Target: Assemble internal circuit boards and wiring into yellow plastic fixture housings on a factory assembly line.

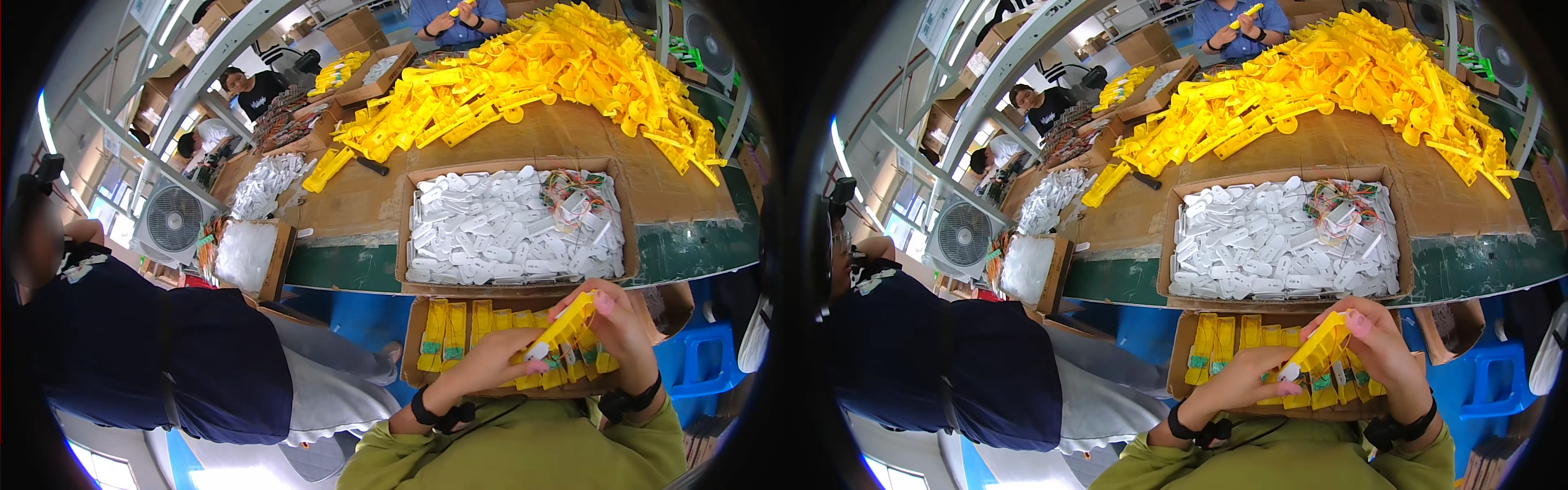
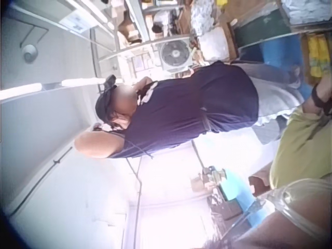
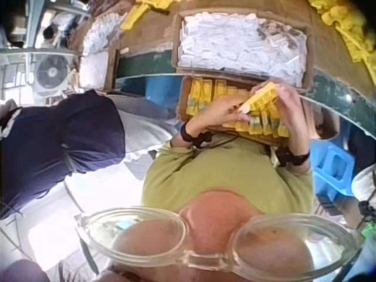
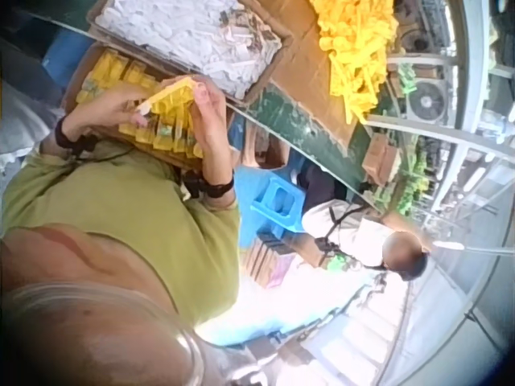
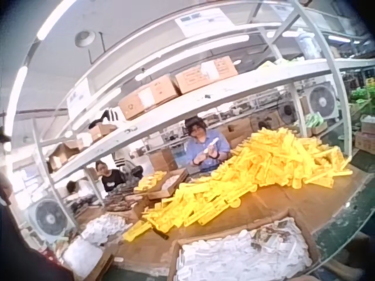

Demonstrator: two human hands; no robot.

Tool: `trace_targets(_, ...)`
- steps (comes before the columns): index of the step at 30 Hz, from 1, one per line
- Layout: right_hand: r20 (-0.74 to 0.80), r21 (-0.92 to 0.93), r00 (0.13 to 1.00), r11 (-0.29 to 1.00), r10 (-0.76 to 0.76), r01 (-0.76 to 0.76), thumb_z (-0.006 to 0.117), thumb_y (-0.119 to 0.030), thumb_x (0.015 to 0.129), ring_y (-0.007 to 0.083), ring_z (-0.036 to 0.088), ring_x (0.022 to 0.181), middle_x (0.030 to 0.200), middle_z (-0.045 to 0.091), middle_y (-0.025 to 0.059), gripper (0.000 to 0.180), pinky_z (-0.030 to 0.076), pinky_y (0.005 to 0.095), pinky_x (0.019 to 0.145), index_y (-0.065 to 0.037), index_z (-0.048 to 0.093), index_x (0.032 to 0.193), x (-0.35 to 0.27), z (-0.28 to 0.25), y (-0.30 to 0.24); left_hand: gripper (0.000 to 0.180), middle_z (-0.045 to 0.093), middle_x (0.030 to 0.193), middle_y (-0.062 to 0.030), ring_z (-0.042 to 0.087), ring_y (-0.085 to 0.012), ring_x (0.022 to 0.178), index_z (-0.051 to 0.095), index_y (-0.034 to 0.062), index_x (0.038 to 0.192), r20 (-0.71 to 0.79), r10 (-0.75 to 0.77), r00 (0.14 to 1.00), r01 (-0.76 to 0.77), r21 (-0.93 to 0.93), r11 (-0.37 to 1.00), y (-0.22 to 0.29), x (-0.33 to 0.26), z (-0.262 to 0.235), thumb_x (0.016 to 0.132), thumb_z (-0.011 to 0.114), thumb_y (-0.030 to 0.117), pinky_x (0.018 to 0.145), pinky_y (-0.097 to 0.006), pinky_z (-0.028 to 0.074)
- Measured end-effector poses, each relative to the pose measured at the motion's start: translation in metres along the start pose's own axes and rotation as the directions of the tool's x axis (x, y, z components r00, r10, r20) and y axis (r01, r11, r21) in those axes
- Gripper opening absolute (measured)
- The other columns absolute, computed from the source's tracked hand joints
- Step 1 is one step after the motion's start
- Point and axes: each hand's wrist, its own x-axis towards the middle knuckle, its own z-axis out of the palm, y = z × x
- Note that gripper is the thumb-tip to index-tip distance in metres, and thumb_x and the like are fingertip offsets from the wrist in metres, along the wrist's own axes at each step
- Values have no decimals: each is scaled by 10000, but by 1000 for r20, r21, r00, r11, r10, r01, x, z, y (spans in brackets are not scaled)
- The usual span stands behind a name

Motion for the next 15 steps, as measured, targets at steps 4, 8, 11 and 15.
trace_targets(4, 45, 28, 999, 1000, -8, 7, 487, -384, 828, 263, 568, 905, 927, 581, 211, 431, 430, 356, 816, 15, 484, 989, 0, -2, -1, 468, 576, 872, -139, 557, -299, 756, 510, 30, 1068, 16, 19, 1000, -19, -4, 1000, 0, 0, -2, 743, 614, 351, 654, -333, 436)
trace_targets(8, -2, 30, 999, 998, -48, 48, 480, -397, 829, 259, 567, 907, 929, 579, 214, 457, 427, 361, 817, 12, 457, 1032, -4, -2, 1, 478, 583, 856, -127, 560, -283, 735, 525, 24, 1051, -26, 42, 999, -42, -6, 999, -1, 6, 2, 710, 656, 333, 635, -319, 431)
trace_targets(11, 0, 9, 1000, 1000, -23, 23, 476, -389, 832, 259, 575, 891, 915, 582, 213, 436, 436, 360, 806, 2, 460, 1026, -6, -1, 2, 476, 581, 848, -123, 559, -267, 734, 523, 19, 1038, -35, 88, 995, -89, -4, 996, 0, 3, 3, 712, 654, 340, 634, -308, 429)
trace_targets(15, -43, 40, 999, 999, 9, -8, 439, -326, 863, 248, 570, 903, 927, 584, 197, 368, 432, 332, 810, -14, 461, 1057, -3, 1, -2, 425, 573, 812, -121, 567, -247, 719, 520, 20, 1005, 42, -85, 996, 90, -134, 987, 3, 3, 3, 743, 628, 337, 632, -304, 431)
